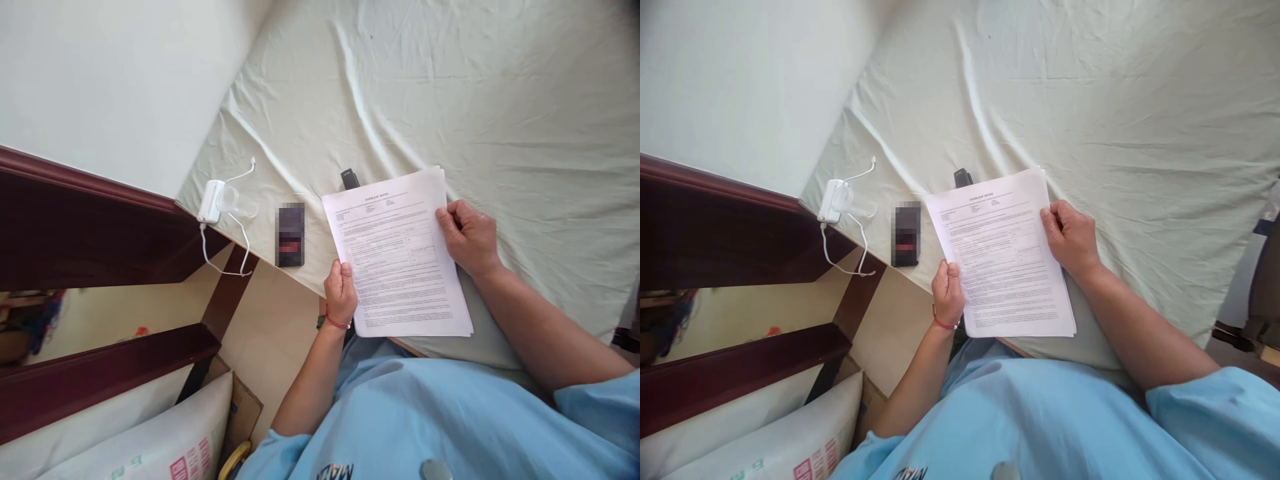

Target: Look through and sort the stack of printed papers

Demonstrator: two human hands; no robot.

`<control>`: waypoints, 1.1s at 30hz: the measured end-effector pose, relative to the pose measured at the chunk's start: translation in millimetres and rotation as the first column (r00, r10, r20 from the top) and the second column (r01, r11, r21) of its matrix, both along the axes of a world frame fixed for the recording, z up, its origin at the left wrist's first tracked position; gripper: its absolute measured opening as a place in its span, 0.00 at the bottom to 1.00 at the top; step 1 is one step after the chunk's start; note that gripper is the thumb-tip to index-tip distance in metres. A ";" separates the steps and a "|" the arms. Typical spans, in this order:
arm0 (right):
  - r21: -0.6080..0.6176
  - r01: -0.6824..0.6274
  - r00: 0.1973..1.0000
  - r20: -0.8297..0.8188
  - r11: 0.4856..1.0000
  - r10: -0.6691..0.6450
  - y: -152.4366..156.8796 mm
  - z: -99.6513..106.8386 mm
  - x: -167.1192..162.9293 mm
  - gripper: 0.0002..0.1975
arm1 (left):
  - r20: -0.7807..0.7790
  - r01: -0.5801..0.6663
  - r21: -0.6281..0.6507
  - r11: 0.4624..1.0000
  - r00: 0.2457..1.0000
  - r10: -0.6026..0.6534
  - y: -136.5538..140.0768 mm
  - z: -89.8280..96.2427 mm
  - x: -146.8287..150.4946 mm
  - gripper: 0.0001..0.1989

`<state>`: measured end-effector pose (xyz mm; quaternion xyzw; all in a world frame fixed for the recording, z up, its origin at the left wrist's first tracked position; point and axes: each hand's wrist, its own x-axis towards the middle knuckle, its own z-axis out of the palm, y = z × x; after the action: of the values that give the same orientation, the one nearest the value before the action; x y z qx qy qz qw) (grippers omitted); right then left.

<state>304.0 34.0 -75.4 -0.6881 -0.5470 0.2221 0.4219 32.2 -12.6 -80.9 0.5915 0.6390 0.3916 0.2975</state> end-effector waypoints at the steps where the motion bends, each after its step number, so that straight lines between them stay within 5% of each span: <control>1: 0.000 0.001 1.000 0.001 1.000 -0.001 0.0 -0.4 0.1 0.17 | 0.002 -0.001 -0.004 1.000 1.000 0.001 0.0 0.2 0.2 0.28; 17: 0.012 0.013 1.000 0.001 1.000 -0.013 0.2 0.8 0.2 0.17 | -0.001 0.009 -0.006 1.000 1.000 -0.009 -0.3 0.3 1.0 0.28; 33: 0.100 0.043 0.986 -0.163 0.994 -0.027 -0.1 -3.4 0.1 0.14 | -0.054 -0.005 0.016 1.000 0.998 0.006 -1.3 -3.7 -0.1 0.27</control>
<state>304.1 33.9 -78.8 -0.6547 -0.5095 0.2412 0.5036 32.1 -13.9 -84.6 0.6024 0.6455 0.3811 0.2743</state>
